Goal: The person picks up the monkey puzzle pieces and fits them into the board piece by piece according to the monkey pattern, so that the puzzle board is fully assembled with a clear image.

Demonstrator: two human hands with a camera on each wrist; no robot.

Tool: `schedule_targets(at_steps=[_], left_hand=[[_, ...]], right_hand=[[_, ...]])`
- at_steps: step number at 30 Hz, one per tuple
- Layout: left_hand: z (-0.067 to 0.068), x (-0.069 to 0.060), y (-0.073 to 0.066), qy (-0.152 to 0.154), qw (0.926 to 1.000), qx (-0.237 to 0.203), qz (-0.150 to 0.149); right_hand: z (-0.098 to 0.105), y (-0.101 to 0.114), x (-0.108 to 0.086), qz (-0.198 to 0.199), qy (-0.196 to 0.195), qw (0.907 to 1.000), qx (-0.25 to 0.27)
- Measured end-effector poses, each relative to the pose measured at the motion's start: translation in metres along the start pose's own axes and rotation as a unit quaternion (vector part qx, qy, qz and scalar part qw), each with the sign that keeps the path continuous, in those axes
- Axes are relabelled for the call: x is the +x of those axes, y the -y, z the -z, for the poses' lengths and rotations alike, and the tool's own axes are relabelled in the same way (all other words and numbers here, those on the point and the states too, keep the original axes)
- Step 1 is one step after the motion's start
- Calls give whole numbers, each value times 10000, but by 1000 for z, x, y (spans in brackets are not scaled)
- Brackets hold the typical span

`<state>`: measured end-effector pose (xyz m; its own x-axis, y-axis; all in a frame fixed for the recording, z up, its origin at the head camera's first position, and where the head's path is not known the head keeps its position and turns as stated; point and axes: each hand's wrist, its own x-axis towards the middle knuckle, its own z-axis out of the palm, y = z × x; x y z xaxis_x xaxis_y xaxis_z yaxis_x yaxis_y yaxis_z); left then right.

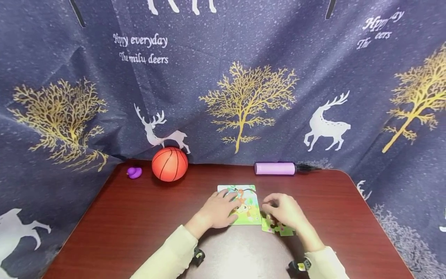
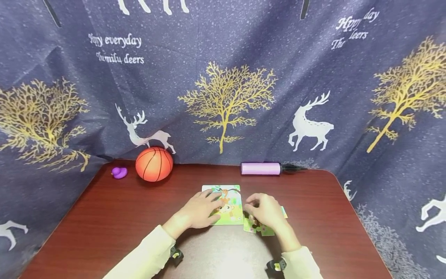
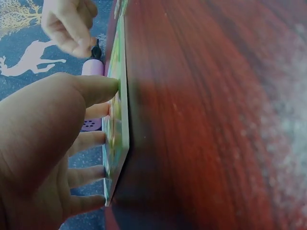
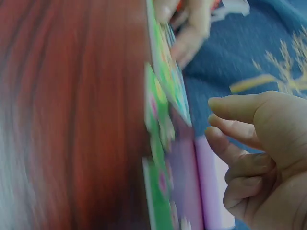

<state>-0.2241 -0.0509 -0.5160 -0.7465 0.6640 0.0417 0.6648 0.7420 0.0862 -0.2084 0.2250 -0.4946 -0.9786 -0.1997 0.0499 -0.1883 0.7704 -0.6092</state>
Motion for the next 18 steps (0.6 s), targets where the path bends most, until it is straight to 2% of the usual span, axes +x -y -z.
schedule_targets(at_steps=[7,13,18], left_hand=[[0,-3,2,131,9999,-9,20],[1,-1,2,179,9997,-73,114],[-2,6,3,-114,9998,-29,161]], right_hand=[[30,-38,-14,-539,-262,9974,-404],[40,-57,-26,-1132,-220,9906,-733],[44,-61,-33,-1484,-106,9859,-760]])
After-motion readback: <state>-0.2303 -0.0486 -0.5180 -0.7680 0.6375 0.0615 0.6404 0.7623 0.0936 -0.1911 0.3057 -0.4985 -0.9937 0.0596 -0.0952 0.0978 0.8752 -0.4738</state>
